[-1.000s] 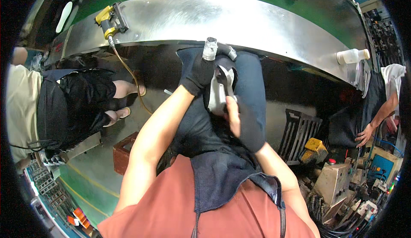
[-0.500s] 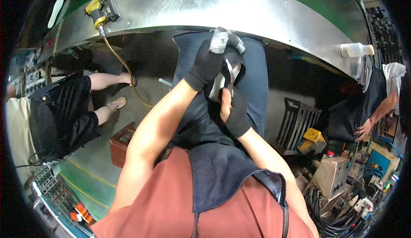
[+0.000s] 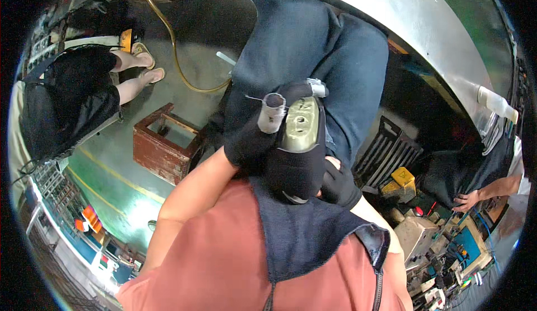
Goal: Trimming excess material and pulling the shoe upper over the last using lasting pincers.
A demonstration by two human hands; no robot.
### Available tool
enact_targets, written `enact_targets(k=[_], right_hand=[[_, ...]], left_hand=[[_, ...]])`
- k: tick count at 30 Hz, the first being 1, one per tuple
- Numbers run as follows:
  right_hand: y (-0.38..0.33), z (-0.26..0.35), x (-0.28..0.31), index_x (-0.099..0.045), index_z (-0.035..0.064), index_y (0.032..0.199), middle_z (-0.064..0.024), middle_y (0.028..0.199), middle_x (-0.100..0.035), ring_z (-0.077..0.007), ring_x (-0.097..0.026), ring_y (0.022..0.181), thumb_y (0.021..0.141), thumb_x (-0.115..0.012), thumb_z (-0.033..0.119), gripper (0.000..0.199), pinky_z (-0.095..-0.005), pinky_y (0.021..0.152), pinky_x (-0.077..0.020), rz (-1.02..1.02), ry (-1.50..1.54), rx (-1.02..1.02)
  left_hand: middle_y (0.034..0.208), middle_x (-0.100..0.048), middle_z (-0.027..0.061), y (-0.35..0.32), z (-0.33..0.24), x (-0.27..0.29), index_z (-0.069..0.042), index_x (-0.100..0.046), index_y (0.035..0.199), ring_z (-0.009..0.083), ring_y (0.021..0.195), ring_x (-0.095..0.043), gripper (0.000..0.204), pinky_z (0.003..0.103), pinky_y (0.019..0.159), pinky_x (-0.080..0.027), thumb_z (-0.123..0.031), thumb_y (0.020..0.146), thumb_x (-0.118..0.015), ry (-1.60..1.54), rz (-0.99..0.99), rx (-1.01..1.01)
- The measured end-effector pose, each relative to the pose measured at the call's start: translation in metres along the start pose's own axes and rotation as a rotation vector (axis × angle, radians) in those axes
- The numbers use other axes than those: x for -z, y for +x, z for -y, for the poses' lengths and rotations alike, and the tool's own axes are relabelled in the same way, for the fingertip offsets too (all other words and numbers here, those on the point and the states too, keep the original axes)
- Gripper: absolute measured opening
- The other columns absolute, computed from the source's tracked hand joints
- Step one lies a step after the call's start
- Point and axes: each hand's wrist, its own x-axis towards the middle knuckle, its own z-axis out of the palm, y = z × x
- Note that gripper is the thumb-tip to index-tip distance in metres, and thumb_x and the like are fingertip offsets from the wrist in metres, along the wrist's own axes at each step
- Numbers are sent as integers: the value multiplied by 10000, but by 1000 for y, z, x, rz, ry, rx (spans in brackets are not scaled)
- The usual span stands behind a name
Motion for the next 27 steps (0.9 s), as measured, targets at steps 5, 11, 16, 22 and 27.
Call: enact_targets(k=[5, 11, 16, 22, 27], right_hand=[[-3, -11, 8, -620, 20, 985, -157, 1007, -620, -351, -624, 921, 778, -722, 283, 350, -398, 812, -501, -95, -118, -13], [87, 12, 120, -628, 21, 950, -71, 741, -634, -150, -584, 658, 1031, -391, 424, 475, -319, 653, -476, -246, 893, -924], [95, -61, 106, -599, 36, 860, -66, 689, -596, -140, -578, 569, 1021, -389, 457, 497, -284, 596, -456, -78, 786, -1002], [80, -84, 129, -614, -36, 954, -74, 747, -620, -136, -616, 688, 973, -510, 458, 505, -324, 630, -480, 88, 605, -770], [107, -43, 130, -661, 3, 813, -211, 735, -645, -388, -647, 673, 951, -491, 483, 527, -441, 609, -508, 356, -304, -595]], left_hand=[[1318, -547, 180, 53, 76, 28, 11, -463, 1356, 308, 1182, -560, 661, 414, 1019, -454, -529, 997, -337, -296, 68, 262], [1115, -617, 250, 85, 2, 39, 76, -481, 1249, 422, 1030, -587, 373, 452, 923, -461, -106, 924, -488, 1183, -42, -759], [1125, -606, 313, 71, -1, -8, 14, -383, 1372, 451, 971, -633, 648, 470, 852, -510, -194, 808, -627, 1336, -103, -102], [1330, -530, 274, 47, 29, 13, 52, -448, 1365, 369, 1262, -515, 715, 362, 1047, -412, -69, 700, -681, 907, -175, -387], [1392, -431, 323, 30, 43, -9, 77, -319, 1436, 421, 1295, -456, 811, 393, 1041, -416, -120, 738, -682, 910, -219, -267]])
